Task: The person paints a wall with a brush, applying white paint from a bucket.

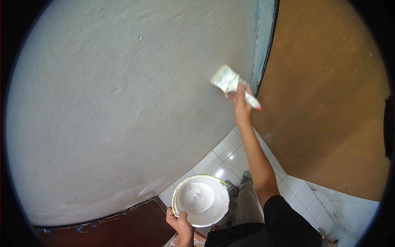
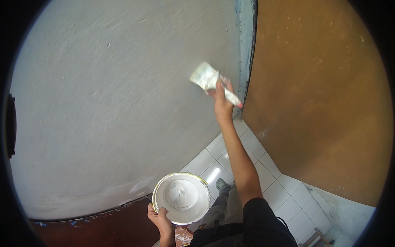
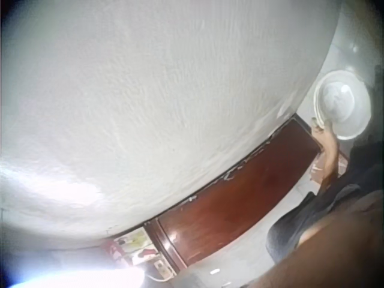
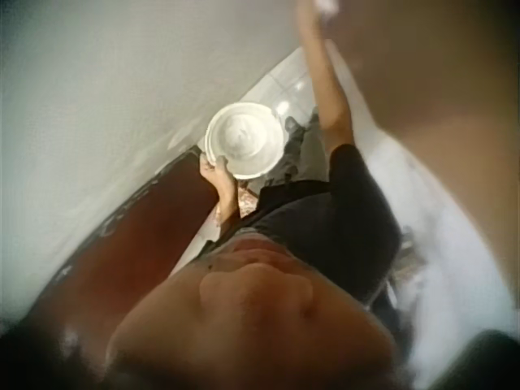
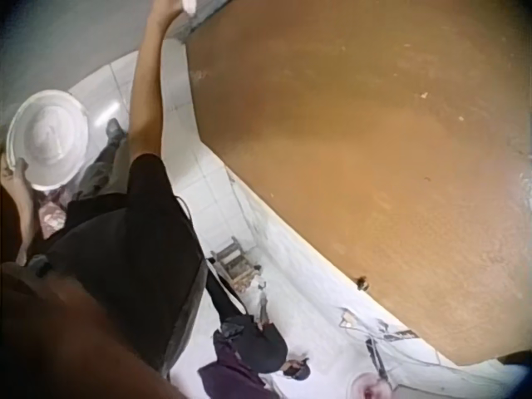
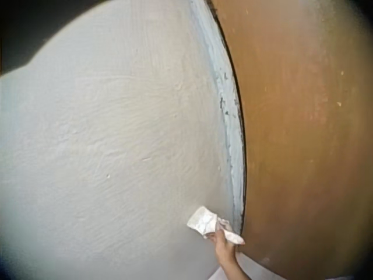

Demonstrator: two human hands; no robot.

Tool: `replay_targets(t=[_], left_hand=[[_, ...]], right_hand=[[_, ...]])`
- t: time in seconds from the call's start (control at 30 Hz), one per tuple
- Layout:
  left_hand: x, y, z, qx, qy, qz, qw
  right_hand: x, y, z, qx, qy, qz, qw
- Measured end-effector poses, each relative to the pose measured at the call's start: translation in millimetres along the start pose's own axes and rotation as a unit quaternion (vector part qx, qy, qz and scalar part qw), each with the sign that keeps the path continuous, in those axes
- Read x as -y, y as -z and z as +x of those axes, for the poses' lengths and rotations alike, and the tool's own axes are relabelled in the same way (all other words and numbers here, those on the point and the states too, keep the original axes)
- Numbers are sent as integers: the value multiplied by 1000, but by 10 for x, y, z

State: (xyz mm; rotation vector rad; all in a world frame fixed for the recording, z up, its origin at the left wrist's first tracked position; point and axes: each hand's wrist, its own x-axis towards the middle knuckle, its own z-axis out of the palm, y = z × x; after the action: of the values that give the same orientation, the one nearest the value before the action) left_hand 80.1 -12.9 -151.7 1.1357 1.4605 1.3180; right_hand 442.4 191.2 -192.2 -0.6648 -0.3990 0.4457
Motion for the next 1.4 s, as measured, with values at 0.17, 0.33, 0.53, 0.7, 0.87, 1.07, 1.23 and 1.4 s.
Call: replay_targets(t=[0.17, 0.33, 0.53, 0.7, 0.87, 1.07, 1.23, 1.4], left_hand=[[-27, -82, -57, 1, 23, -12, 1000], [9, 31, -22, 2, -1, 33, 999], [-21, -3, -42, -2, -3, 16, 1000], [-58, -73, -72, -13, 1, 7, 1000], [0, -107, -65, -25, 9, -13, 1000], [21, -18, -49, -33, -4, 9, 999], [40, 32, -53, -16, -5, 27, 999], [59, -40, -73, -26, 0, 5, 1000]], right_hand=[[-970, 1142, -290, -120, -109, -98, 982], [-736, 772, -302, -78, -91, -176, 977], [468, -249, -50, 25, 106, -97, 989], [-427, 416, -212, -32, -17, -36, 999], [-863, 1051, -288, -125, -115, -95, 981], [-22, 233, -27, -52, -46, -137, 988], [351, -125, 45, 29, 42, 10, 999], [-857, 807, -288, -98, -32, -70, 992]])
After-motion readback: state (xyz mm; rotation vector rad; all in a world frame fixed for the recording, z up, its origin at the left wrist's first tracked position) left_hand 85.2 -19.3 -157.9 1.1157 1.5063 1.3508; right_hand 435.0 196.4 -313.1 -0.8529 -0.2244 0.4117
